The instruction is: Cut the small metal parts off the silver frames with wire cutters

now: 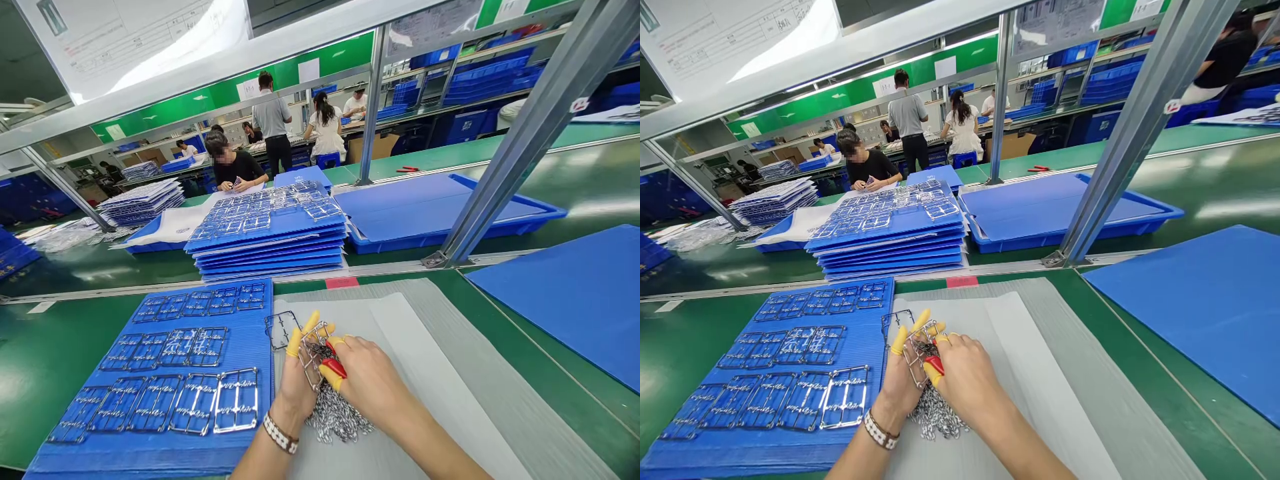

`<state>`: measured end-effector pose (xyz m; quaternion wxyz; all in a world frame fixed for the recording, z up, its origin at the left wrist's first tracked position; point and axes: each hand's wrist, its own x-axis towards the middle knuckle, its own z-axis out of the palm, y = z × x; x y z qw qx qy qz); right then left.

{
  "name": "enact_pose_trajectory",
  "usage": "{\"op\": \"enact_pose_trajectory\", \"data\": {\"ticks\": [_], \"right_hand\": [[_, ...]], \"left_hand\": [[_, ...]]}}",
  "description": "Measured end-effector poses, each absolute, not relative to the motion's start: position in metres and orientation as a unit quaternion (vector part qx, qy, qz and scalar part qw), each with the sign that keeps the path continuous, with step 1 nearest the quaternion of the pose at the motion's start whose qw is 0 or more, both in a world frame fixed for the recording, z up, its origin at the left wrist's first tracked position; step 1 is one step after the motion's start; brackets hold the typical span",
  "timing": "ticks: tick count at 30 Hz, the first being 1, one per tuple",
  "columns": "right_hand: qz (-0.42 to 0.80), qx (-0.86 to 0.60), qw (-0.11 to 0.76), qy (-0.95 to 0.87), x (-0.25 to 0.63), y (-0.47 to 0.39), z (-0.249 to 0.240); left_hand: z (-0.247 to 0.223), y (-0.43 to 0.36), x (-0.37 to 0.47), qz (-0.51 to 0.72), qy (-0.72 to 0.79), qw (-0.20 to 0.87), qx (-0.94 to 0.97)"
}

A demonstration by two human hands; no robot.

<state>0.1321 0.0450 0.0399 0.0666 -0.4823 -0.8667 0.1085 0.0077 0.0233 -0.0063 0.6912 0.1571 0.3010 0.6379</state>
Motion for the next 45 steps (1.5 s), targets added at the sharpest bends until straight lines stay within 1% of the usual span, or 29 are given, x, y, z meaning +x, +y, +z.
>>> {"op": "enact_pose_trajectory", "data": {"ticks": [9,14,18,22,26,32,35,40,43,45], "right_hand": [[0.106,-0.481,0.067,-0.868,0.133,0.043,0.041],[0.078,-0.486,0.06,-0.868,0.131,0.042,0.042],[0.057,-0.494,0.057,-0.865,0.134,0.04,0.041],[0.04,-0.517,0.057,-0.853,0.143,0.045,0.042],[0.046,-0.529,0.044,-0.846,0.147,0.054,0.042],[0.062,-0.528,0.031,-0.846,0.145,0.059,0.037],[0.058,-0.523,0.041,-0.85,0.144,0.06,0.035],[0.041,-0.525,0.028,-0.849,0.143,0.059,0.038],[0.03,-0.525,0.032,-0.85,0.146,0.056,0.041],[0.035,-0.526,0.034,-0.849,0.15,0.053,0.04]], "left_hand": [[-0.008,0.021,0.009,0.645,0.347,0.657,0.18],[-0.013,0.021,0.009,0.648,0.358,0.645,0.188],[-0.015,0.022,0.007,0.641,0.359,0.656,0.172],[-0.01,0.02,0.005,0.608,0.351,0.695,0.157],[-0.004,0.019,0.005,0.59,0.33,0.719,0.163],[-0.006,0.02,0.005,0.596,0.342,0.704,0.179],[-0.009,0.02,0.005,0.597,0.361,0.692,0.184],[-0.009,0.017,0.008,0.604,0.391,0.664,0.205],[-0.003,0.017,0.008,0.615,0.379,0.662,0.199],[0.002,0.018,0.007,0.617,0.352,0.681,0.179]]}}
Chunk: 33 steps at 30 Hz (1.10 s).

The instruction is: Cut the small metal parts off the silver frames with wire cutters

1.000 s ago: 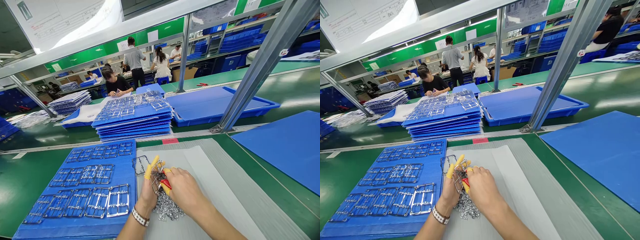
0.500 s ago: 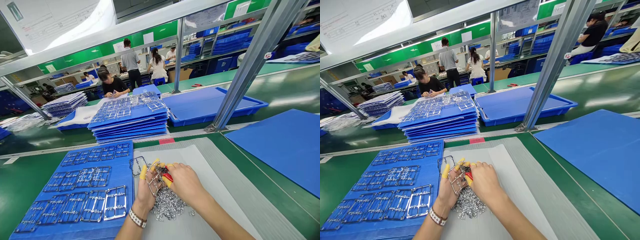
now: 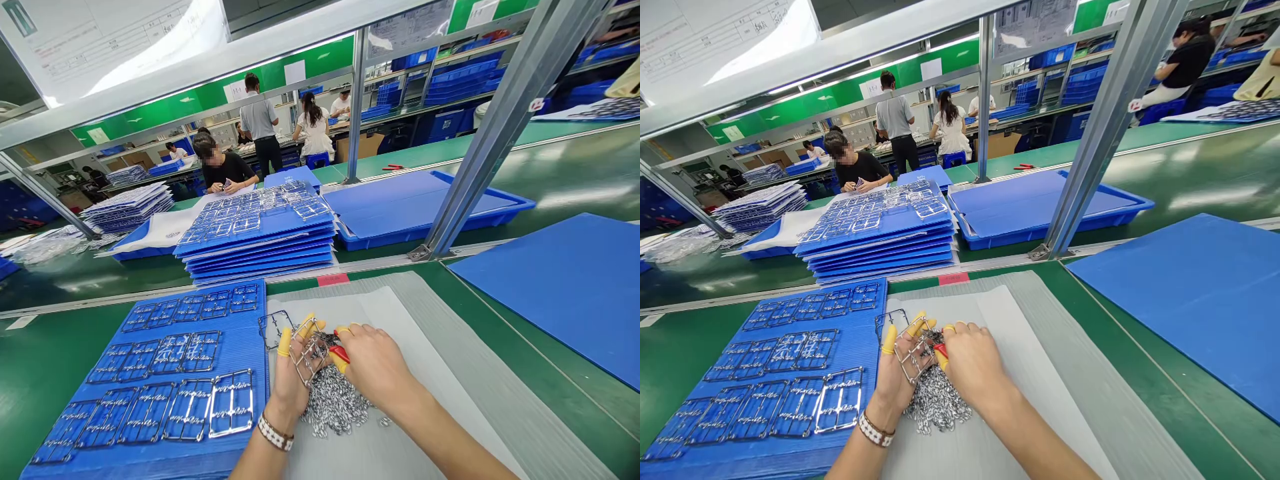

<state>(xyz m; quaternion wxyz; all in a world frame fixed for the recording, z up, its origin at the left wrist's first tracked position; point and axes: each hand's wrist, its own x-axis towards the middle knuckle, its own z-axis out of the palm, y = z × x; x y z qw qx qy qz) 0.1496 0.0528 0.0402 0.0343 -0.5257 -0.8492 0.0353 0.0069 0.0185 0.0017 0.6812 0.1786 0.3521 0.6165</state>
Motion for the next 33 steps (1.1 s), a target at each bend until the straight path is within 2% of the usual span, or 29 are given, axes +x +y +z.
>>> {"op": "enact_pose_trajectory", "data": {"ticks": [3,7,33], "right_hand": [[0.056,-0.523,0.034,-0.85,0.154,0.046,0.036],[0.078,-0.521,0.028,-0.849,0.152,0.041,0.03],[0.034,-0.507,0.011,-0.861,0.143,0.045,0.035]], "left_hand": [[0.005,0.021,0.004,0.61,0.303,0.718,0.143],[0.006,0.021,0.003,0.625,0.282,0.717,0.128],[0.0,0.018,0.009,0.648,0.358,0.648,0.182]]}}
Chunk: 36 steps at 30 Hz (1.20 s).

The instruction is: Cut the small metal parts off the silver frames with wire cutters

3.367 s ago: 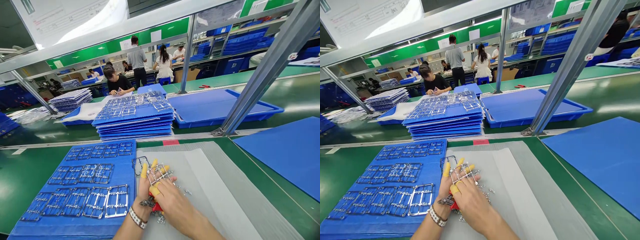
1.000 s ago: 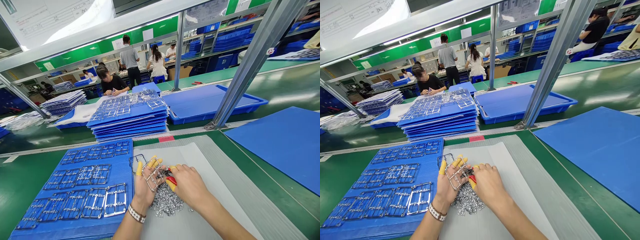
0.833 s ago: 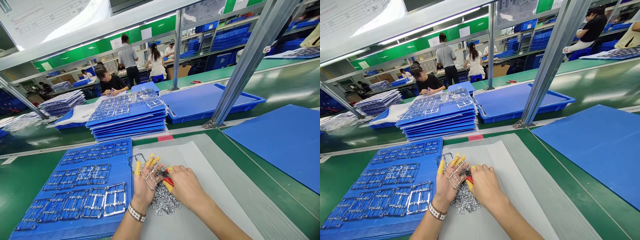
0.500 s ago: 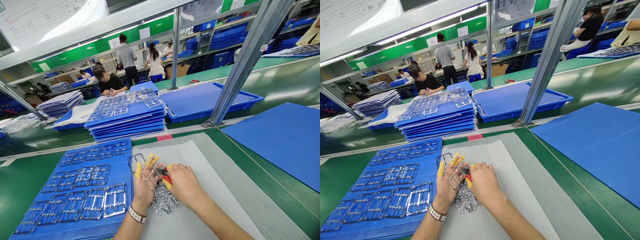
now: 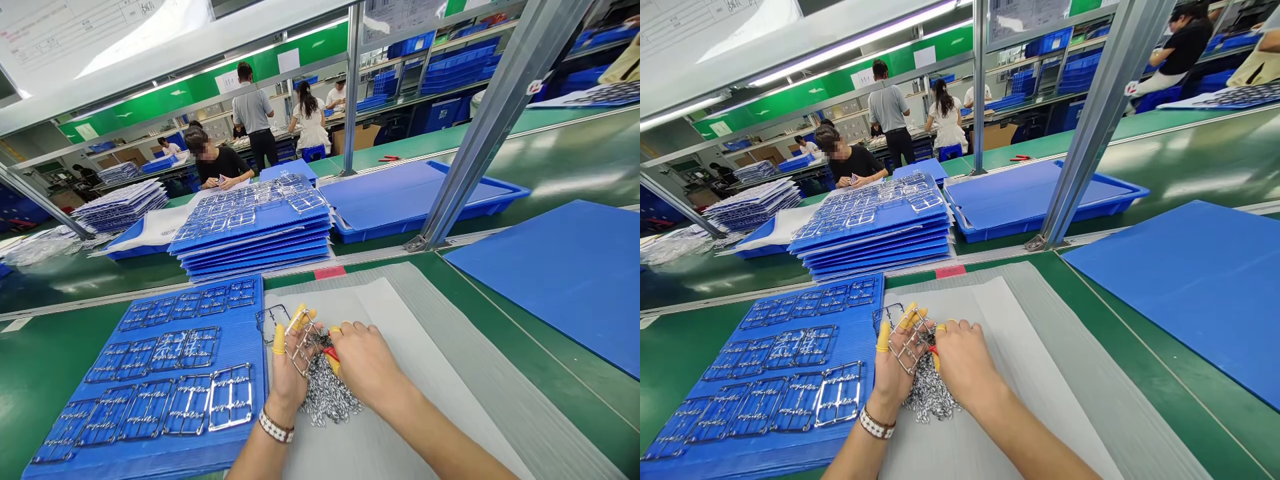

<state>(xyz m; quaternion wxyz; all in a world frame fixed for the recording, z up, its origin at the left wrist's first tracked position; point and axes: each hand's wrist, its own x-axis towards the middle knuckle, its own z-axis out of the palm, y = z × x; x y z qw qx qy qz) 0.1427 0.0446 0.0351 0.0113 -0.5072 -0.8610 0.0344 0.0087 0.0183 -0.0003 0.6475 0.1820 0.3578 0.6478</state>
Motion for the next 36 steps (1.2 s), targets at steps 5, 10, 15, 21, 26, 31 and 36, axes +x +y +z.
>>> {"op": "enact_pose_trajectory", "data": {"ticks": [5,10,15,21,26,31,36], "right_hand": [[0.044,-0.513,0.006,-0.857,0.144,0.045,0.037],[0.078,-0.507,0.017,-0.858,0.141,0.034,0.04],[0.097,-0.497,0.016,-0.862,0.133,0.028,0.041],[0.096,-0.492,0.019,-0.865,0.13,0.028,0.043],[0.078,-0.494,0.006,-0.866,0.127,0.027,0.041],[0.079,-0.5,0.013,-0.863,0.138,0.026,0.038],[0.114,-0.514,0.09,-0.845,0.174,0.029,0.034]], "left_hand": [[0.004,0.019,0.006,0.662,0.341,0.647,0.165],[0.009,0.021,0.005,0.668,0.333,0.652,0.134],[0.008,0.021,0.008,0.666,0.357,0.638,0.148],[0.003,0.021,0.009,0.673,0.374,0.616,0.167],[0.003,0.021,0.009,0.672,0.384,0.609,0.173],[-0.001,0.02,0.008,0.666,0.38,0.615,0.184],[-0.001,0.011,0.006,0.595,0.436,0.566,0.369]]}}
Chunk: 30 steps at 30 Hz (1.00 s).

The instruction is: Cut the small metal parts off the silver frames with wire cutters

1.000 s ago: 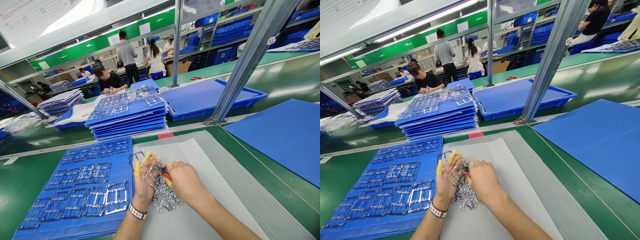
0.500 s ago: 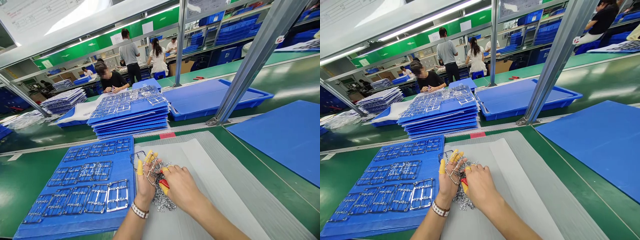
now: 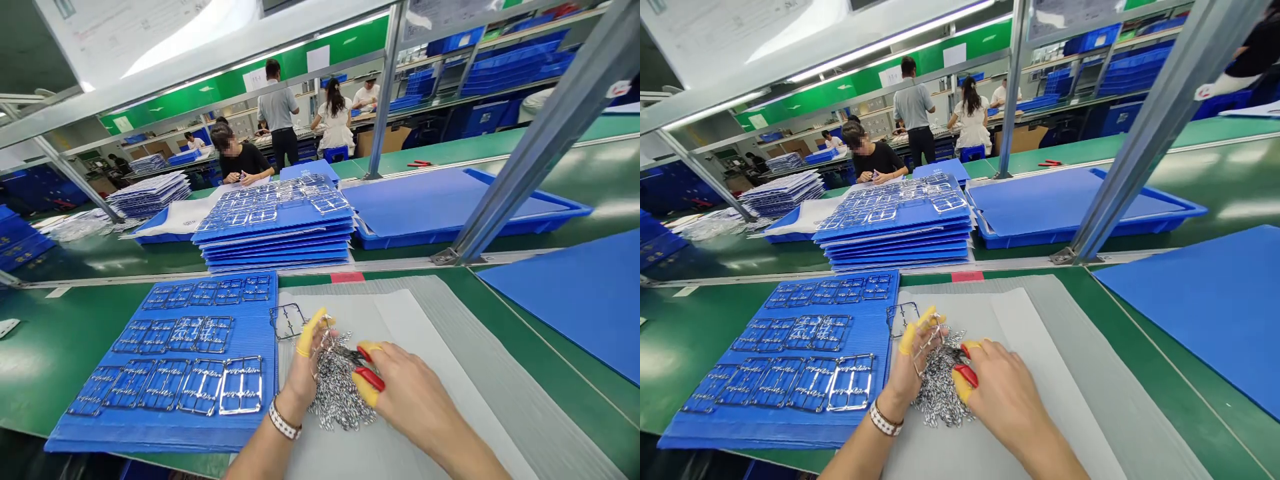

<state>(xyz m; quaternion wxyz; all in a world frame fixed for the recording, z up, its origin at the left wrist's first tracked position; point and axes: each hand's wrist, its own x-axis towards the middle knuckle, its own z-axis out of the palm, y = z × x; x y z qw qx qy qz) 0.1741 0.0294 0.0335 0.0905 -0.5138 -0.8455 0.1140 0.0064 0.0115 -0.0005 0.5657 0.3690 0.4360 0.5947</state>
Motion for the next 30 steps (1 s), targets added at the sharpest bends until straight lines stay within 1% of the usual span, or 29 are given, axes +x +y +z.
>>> {"op": "enact_pose_trajectory", "data": {"ticks": [2,4,6,7,9,12,15,20,23,25,28,30], "right_hand": [[0.118,-0.492,0.145,-0.85,0.191,0.032,0.028],[0.114,-0.455,0.194,-0.862,0.204,0.035,0.022],[0.112,-0.425,0.223,-0.87,0.21,0.037,0.018],[0.115,-0.415,0.23,-0.873,0.21,0.037,0.017],[0.129,-0.397,0.236,-0.878,0.203,0.038,0.017],[0.171,-0.366,0.238,-0.883,0.187,0.036,0.021],[0.226,-0.359,0.228,-0.876,0.18,0.034,0.022],[0.287,-0.415,0.197,-0.841,0.196,0.033,0.014],[0.323,-0.404,0.177,-0.837,0.204,0.033,0.01],[0.35,-0.375,0.166,-0.842,0.203,0.031,0.01],[0.366,-0.347,0.146,-0.851,0.197,0.027,0.012],[0.366,-0.347,0.138,-0.853,0.195,0.024,0.015]], "left_hand": [[0.01,0.007,-0.001,0.517,0.484,0.47,0.526],[0.022,0.006,-0.014,0.418,0.537,0.326,0.656],[0.032,0.011,-0.029,0.329,0.595,0.192,0.708],[0.035,0.016,-0.037,0.286,0.623,0.147,0.713],[0.034,0.031,-0.049,0.208,0.67,0.105,0.705],[0.028,0.049,-0.063,0.141,0.696,0.114,0.694],[0.034,0.048,-0.079,0.135,0.695,0.129,0.694],[0.061,-0.013,-0.116,0.087,0.642,0.175,0.741],[0.056,-0.055,-0.131,0.033,0.642,0.2,0.74],[0.046,-0.072,-0.134,0.016,0.651,0.195,0.733],[0.037,-0.081,-0.132,0.052,0.665,0.19,0.72],[0.038,-0.079,-0.131,0.129,0.666,0.225,0.699]]}}
